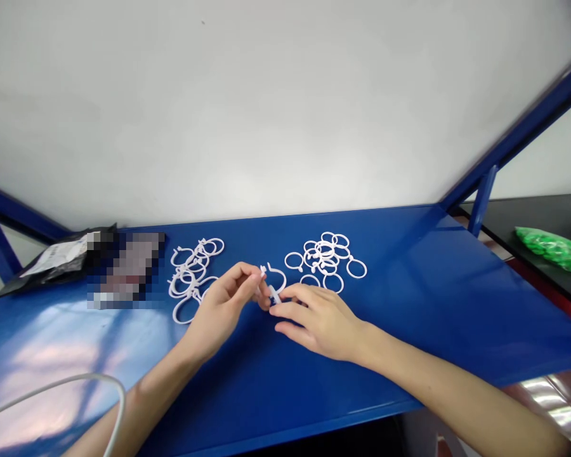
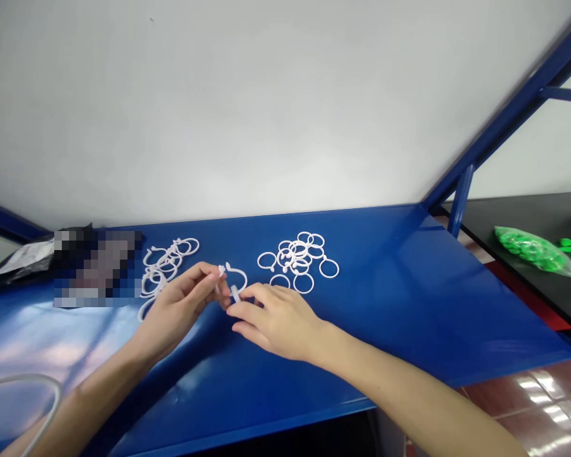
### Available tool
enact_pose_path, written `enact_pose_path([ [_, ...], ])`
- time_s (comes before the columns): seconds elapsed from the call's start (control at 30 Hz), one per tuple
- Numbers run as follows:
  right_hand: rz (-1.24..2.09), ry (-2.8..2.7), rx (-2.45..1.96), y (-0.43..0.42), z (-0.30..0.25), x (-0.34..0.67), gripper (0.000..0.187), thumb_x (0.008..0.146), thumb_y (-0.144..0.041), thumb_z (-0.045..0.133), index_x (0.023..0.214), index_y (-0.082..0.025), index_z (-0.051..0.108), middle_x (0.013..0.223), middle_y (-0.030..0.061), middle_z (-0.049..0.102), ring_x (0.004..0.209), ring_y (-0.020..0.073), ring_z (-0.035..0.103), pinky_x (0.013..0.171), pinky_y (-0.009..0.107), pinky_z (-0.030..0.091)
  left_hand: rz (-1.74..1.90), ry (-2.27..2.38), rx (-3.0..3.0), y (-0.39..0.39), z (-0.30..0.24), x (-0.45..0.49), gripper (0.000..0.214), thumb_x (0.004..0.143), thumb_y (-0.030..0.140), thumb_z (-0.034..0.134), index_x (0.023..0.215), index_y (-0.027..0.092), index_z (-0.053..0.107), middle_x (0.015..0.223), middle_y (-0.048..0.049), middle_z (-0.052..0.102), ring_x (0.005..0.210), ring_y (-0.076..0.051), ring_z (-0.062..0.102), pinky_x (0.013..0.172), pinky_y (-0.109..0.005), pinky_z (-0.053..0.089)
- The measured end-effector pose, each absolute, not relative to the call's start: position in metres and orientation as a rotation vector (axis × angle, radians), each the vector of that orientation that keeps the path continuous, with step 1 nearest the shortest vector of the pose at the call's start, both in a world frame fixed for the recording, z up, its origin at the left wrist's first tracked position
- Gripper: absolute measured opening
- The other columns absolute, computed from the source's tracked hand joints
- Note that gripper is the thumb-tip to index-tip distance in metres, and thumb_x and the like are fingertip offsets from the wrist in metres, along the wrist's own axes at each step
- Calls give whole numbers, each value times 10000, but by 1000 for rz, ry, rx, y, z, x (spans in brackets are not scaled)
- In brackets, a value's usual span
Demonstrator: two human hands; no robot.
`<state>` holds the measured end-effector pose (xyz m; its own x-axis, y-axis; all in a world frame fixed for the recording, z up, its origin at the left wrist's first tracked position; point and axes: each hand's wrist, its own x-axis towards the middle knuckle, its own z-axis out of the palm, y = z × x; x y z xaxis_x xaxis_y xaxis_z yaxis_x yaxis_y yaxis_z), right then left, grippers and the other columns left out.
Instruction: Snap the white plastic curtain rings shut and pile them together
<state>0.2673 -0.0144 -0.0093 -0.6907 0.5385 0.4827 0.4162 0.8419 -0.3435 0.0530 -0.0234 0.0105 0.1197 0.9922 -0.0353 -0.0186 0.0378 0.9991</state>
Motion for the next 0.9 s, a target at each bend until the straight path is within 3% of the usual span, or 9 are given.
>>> enact_pose_path([
  [0.13, 401, -2342, -690, -13, -18, 264, 144, 1049, -226, 513, 1082, -229, 653, 1008, 22, 735, 879, 153, 703, 779, 287, 580, 1031, 1120, 1230, -25, 7, 57, 264, 975, 457, 593, 912, 201, 575, 831, -20, 715, 701, -150, 685, 715, -313, 572],
  [0.27, 570, -2165, -745, -10, -15, 267, 75, 1035, -245, 559, 1028, -221, 630, 932, 19, 730, 809, 142, 705, 727, 264, 578, 1014, 1213, 1315, -24, 5, 54, 272, 962, 464, 598, 918, 197, 584, 774, -6, 711, 677, -157, 704, 731, -315, 576],
  [0.53, 576, -1934, -808, -10, -8, 276, 150, 988, -278, 643, 1131, -244, 617, 923, 8, 747, 803, 148, 735, 726, 259, 606, 1058, 1720, 1586, -9, 9, 35, 313, 905, 496, 585, 932, 195, 666, 748, -8, 714, 638, -173, 668, 642, -289, 516],
  [0.73, 736, -1934, -856, -4, -11, 277, 157, 983, -260, 650, 1139, -243, 639, 904, -1, 750, 788, 140, 730, 713, 255, 596, 891, 2098, 2016, 12, 2, 1, 275, 923, 393, 529, 953, 203, 725, 909, -75, 759, 855, -259, 672, 826, -376, 506],
  [0.83, 725, -1956, -874, -2, -9, 277, 76, 989, -256, 645, 1058, -237, 673, 876, -7, 749, 756, 134, 717, 670, 247, 578, 963, 2171, 2206, 15, 0, -2, 308, 931, 374, 514, 1020, 168, 726, 1089, -144, 740, 1052, -331, 621, 960, -462, 460],
  [0.9, 657, -1994, -816, -2, -8, 277, 50, 992, -243, 644, 996, -224, 690, 903, 7, 754, 789, 140, 718, 700, 257, 583, 1031, 2072, 2235, 9, 3, 6, 306, 940, 387, 517, 1004, 172, 725, 1087, -133, 736, 1040, -313, 618, 960, -444, 461],
])
